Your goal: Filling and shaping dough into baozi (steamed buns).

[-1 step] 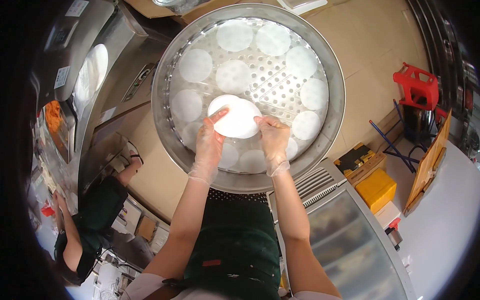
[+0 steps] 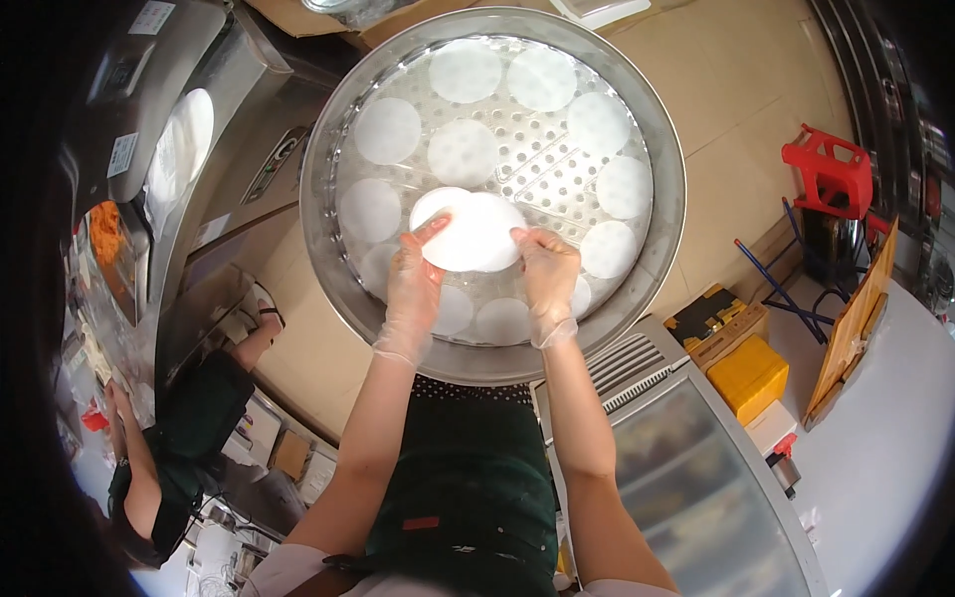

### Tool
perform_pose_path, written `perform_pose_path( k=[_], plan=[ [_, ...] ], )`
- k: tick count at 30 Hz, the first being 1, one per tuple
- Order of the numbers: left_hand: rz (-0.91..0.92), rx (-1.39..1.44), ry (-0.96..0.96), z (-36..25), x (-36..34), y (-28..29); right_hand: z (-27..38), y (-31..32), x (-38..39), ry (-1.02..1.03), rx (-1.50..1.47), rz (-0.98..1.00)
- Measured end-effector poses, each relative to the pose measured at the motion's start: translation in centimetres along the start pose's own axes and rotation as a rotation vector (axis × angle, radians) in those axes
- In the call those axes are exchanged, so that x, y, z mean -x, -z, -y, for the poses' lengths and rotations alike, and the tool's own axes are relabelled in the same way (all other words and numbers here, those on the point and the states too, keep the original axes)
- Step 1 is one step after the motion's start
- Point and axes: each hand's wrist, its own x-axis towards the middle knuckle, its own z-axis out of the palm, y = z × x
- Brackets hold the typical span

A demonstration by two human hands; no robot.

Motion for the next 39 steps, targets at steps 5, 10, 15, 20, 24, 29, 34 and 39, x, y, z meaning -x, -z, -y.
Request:
perform_pose_path(
  k=[5, 10, 15, 20, 24, 29, 34, 39],
  plan=[
    [-0.018, -0.004, -0.057, -0.6, -0.3, 0.5, -0.6, 1.0, -5.1, 0.092, -0.223, -0.283],
    [-0.012, -0.082, -0.043, -0.6, 0.3, 1.2, -1.8, 0.6, -7.5, 0.101, -0.024, -0.381],
    [-0.005, 0.023, -0.053, -0.6, 1.0, 1.3, -3.3, 0.5, -6.9, 0.151, 0.012, -0.430],
    [0.003, 0.008, -0.030, -0.5, 1.6, 1.9, -3.8, 0.9, -7.4, 0.133, 0.025, -0.412],
    [0.030, -0.032, -0.020, -0.8, 2.1, 2.7, -4.1, 0.8, -7.6, 0.155, 0.143, -0.498],
    [0.006, 0.031, -0.042, -1.6, 2.9, 3.2, -3.0, 0.5, -6.1, 0.163, 0.304, -0.518],
    [0.014, 0.036, -0.060, -2.8, 3.8, 3.4, -3.1, 1.5, -5.4, 0.068, 0.161, -0.385],
    [0.008, 0.050, -0.114, -3.8, 4.5, 4.4, -2.6, 1.6, -4.8, 0.062, 0.076, -0.412]
  ],
)
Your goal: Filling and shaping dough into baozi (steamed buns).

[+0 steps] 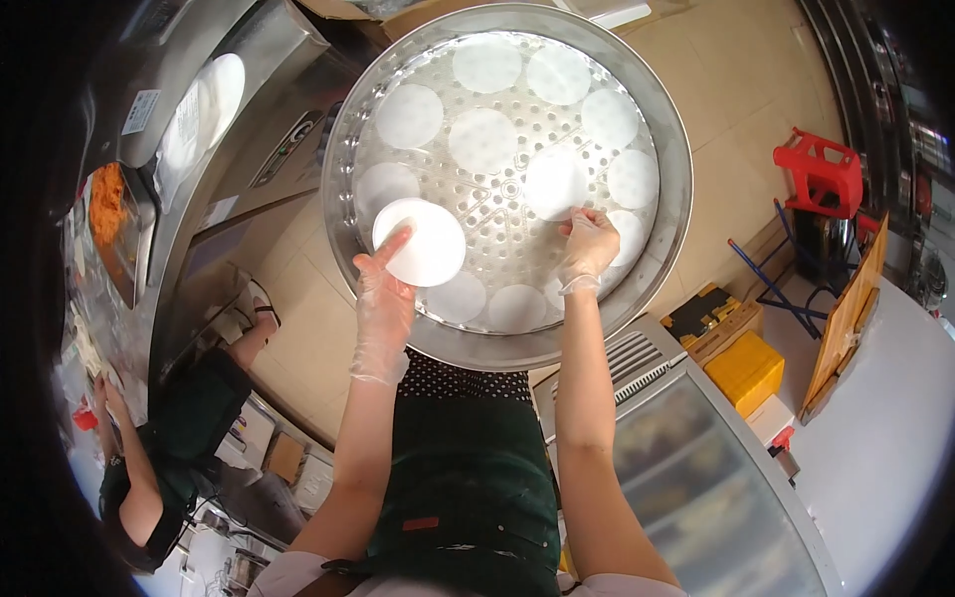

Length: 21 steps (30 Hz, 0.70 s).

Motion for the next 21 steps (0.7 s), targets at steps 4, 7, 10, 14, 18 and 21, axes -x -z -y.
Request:
perform_pose_path(
  k=[4, 7, 10, 14, 18, 21],
  plan=[
    [0.000, 0.002, 0.017, -1.2, 0.7, 0.5, -0.7, 0.8, 0.3, 0.056, 0.025, -0.025],
    [-0.006, 0.002, 0.013, -2.1, 1.3, 1.3, -1.4, 1.6, 1.7, -0.148, -0.079, 0.113],
    [-0.031, -0.002, 0.001, -3.0, 1.7, 1.7, -3.1, -0.1, 4.4, -0.164, -0.193, 0.318],
    [-0.064, -0.003, -0.011, -3.9, 1.9, 2.5, -3.7, -4.3, 7.4, -0.149, -0.147, 0.365],
    [-0.053, 0.009, -0.015, -3.9, 1.9, 2.9, -4.6, -6.3, 7.7, -0.048, -0.068, 0.222],
    [-0.029, 0.003, -0.003, -3.5, 1.8, 3.1, -4.6, -6.1, 7.6, 0.004, 0.059, 0.211]
  ],
)
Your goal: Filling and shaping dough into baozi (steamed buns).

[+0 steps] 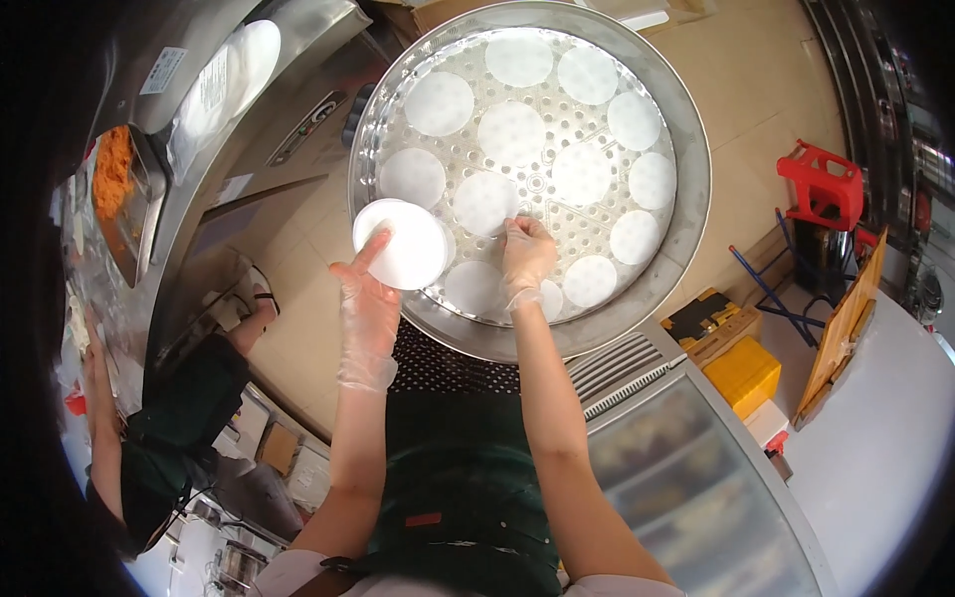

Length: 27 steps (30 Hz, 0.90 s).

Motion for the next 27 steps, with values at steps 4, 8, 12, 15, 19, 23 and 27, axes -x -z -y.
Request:
perform_pose_path(
  k=[4, 8, 12, 15, 19, 23, 27],
  plan=[
    [-0.024, 0.036, 0.027, 1.3, -0.2, -0.3, 3.3, 1.5, 3.1, 0.040, 0.016, 0.060],
    [0.056, 0.031, 0.025, 2.7, -0.6, -0.8, 6.6, 3.9, 6.7, 0.049, -0.200, 0.418],
    [0.089, 0.018, 0.025, 4.0, -0.8, -1.1, 6.5, 4.3, 6.8, 0.011, -0.130, 0.497],
    [0.054, -0.013, 0.045, 4.4, -0.9, -1.7, 6.0, 4.6, 6.6, -0.053, -0.134, 0.428],
    [0.065, -0.008, 0.055, 4.9, -1.1, -1.9, 5.7, 5.2, 6.4, -0.054, -0.126, 0.318],
    [-0.005, -0.036, 0.091, 5.1, -1.6, -2.3, 3.5, 7.2, 3.9, -0.049, -0.142, 0.224],
    [0.001, -0.042, 0.041, 5.5, -2.0, -1.2, 2.2, 9.0, 0.3, -0.082, -0.100, 0.016]
  ],
)
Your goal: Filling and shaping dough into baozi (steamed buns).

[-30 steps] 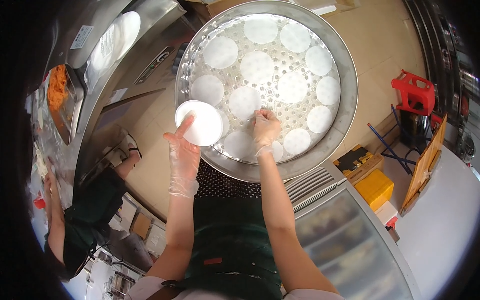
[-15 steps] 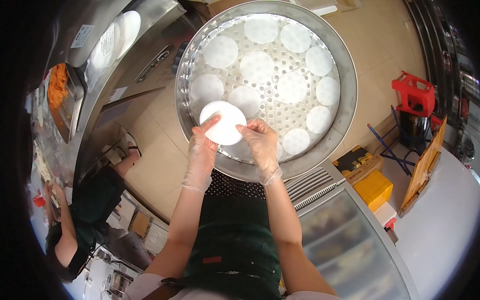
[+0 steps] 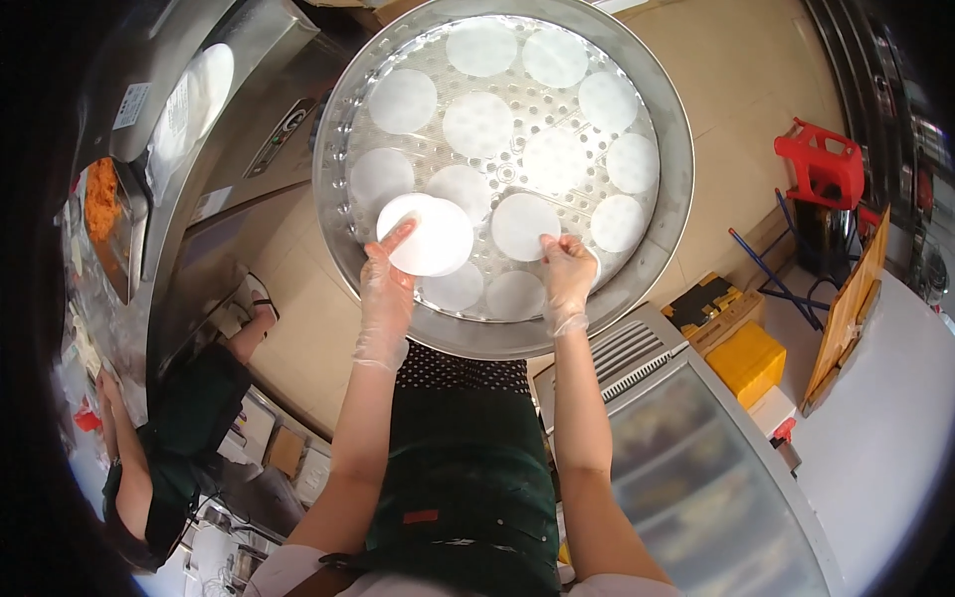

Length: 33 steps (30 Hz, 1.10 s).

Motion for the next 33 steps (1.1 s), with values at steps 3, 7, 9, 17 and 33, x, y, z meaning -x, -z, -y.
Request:
perform_pose_path(
  k=[3, 7, 9, 17, 33],
  plan=[
    [-0.016, -0.007, 0.030, 0.2, 0.2, -0.9, -2.2, 0.8, -2.9, 0.082, 0.142, -0.057],
    [0.002, 0.000, 0.024, 0.0, 0.6, -1.1, -0.7, 0.1, -1.3, 0.204, 0.580, -0.219],
    [0.000, 0.006, 0.014, 0.1, 0.8, -1.0, -0.1, -0.4, 0.1, 0.246, 0.653, -0.243],
    [0.031, 0.023, 0.025, 0.1, 1.7, -1.8, 0.5, 0.6, -6.7, -0.104, -0.556, 0.051],
    [0.054, 0.081, -0.012, -0.6, 3.2, -1.3, 1.4, -2.8, 6.1, -0.045, -0.351, 0.469]
  ],
)
